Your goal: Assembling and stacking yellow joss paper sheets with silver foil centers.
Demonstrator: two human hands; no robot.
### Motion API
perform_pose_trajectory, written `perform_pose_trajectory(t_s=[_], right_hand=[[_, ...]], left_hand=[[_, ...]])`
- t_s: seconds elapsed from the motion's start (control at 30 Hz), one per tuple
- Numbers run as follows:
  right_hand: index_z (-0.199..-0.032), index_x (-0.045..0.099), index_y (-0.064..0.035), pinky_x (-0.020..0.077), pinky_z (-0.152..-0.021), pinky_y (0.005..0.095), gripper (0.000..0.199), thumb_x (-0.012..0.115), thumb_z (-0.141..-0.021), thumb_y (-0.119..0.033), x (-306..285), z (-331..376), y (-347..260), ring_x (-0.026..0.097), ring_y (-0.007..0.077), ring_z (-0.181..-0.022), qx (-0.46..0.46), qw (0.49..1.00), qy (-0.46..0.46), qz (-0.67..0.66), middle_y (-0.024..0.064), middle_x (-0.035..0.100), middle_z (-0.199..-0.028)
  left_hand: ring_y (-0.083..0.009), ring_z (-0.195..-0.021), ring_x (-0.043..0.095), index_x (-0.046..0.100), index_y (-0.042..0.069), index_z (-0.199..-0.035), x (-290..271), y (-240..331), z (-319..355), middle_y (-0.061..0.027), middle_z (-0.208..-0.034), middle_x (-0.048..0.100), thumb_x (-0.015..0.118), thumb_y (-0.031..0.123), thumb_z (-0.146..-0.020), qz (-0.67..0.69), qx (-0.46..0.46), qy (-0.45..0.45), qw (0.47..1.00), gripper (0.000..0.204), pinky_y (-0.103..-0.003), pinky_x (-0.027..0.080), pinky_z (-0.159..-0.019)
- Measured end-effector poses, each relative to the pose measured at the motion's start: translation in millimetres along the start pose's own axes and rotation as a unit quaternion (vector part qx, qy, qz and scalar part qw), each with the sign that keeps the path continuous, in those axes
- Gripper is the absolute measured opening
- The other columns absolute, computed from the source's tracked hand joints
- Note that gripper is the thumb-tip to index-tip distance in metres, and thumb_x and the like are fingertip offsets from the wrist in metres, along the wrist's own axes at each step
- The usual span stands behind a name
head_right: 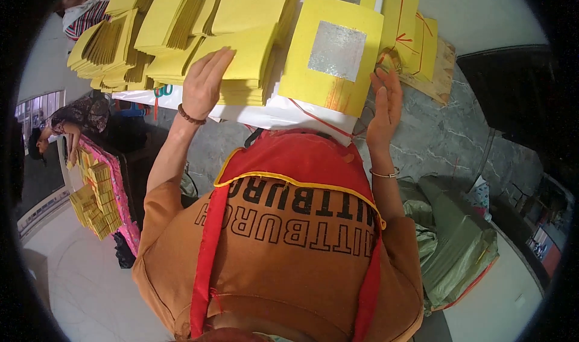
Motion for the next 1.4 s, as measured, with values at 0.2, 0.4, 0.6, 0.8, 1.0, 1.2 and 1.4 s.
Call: perform_pose_trajectory(t_s=[0.2,0.4,0.6,0.8,1.0,1.2,1.4], right_hand=[[-0.133,0.043,-0.0015,0.0358,-0.1,0.0322,0.038,0.041,-0.099,-0.017,9.3,1.3,16.4,0.051,0.0201,-0.116,0.029,0.999,-0.011,0.012,0.0113,0.054,-0.123],[-0.12,0.053,0.0004,0.0388,-0.095,0.029,0.028,0.046,-0.095,-0.01,8.3,1.7,16.3,0.053,0.017,-0.11,0.056,0.997,-0.013,0.045,0.0096,0.058,-0.115],[-0.111,0.06,-0.0008,0.0394,-0.095,0.0337,0.026,0.057,-0.086,-0.008,58.5,3.6,-37.2,0.054,0.0275,-0.109,-0.166,0.951,-0.115,0.233,0.0123,0.06,-0.112],[-0.129,0.048,-0.0024,0.0227,-0.109,0.0384,0.051,0.06,-0.085,-0.026,194.2,12.2,-18.0,0.026,0.0343,-0.135,-0.016,0.93,-0.354,0.099,0.0229,0.026,-0.145],[-0.139,0.037,-0.0047,0.016,-0.111,0.0344,0.06,0.057,-0.087,-0.029,222.5,19.3,77.7,0.007,0.0297,-0.141,0.199,0.926,-0.296,0.125,0.0188,-0.002,-0.152],[-0.139,0.037,-0.0096,0.0122,-0.112,0.0365,0.054,0.053,-0.09,-0.025,224.5,21.2,73.3,-0.002,0.0298,-0.141,0.182,0.943,-0.256,0.107,0.0192,-0.001,-0.152],[-0.138,0.04,-0.0118,0.009,-0.113,0.0378,0.051,0.052,-0.09,-0.026,217.2,25.3,82.8,0.002,0.0317,-0.141,0.094,0.94,-0.258,0.202,0.0187,0.003,-0.152]], left_hand=[[-0.0266,-0.105,0.056,0.053,0.01,-0.124,53.0,-37.4,59.4,-0.0095,-0.119,0.059,0.053,0.0,-0.073,0.004,-0.042,-0.113,0.993,0.052,-0.038,0.045,-0.087],[-0.0266,-0.114,0.049,0.052,0.012,-0.126,52.2,-41.5,46.7,-0.0091,-0.126,0.054,0.054,0.008,-0.079,0.006,-0.039,-0.126,0.991,0.048,-0.038,0.039,-0.094],[-0.0265,-0.127,0.036,0.054,0.013,-0.127,64.3,-47.5,64.3,-0.0094,-0.137,0.045,0.038,0.037,-0.095,0.173,-0.115,-0.177,0.962,0.043,-0.039,0.025,-0.105],[-0.0277,-0.11,0.05,0.063,0.009,-0.107,67.1,-49.7,74.4,-0.0081,-0.116,0.059,0.064,0.017,-0.081,0.082,-0.211,0.016,0.974,0.027,-0.041,0.035,-0.092],[-0.0186,-0.093,0.05,0.055,-0.002,-0.107,74.3,-75.5,146.0,-0.0089,-0.095,0.056,0.067,0.026,-0.084,0.308,-0.567,0.238,0.726,0.039,-0.031,0.041,-0.082],[-0.0135,-0.082,0.05,0.057,-0.003,-0.106,95.7,-93.3,152.0,-0.0043,-0.089,0.057,0.062,0.046,-0.084,0.397,-0.645,0.076,0.649,0.054,-0.025,0.04,-0.074],[-0.0239,-0.087,0.061,0.052,-0.014,-0.114,103.1,-101.4,153.9,-0.0176,-0.1,0.063,0.07,0.055,-0.071,0.369,-0.652,0.015,0.662,0.084,-0.032,0.048,-0.078]])
Point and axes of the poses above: each hand's wrist, its own z-axis away from the middle knuckle, its own x-axis out of the palm, y = z × x, the point moved 6 cm from there along -z, towards the middle knuckle
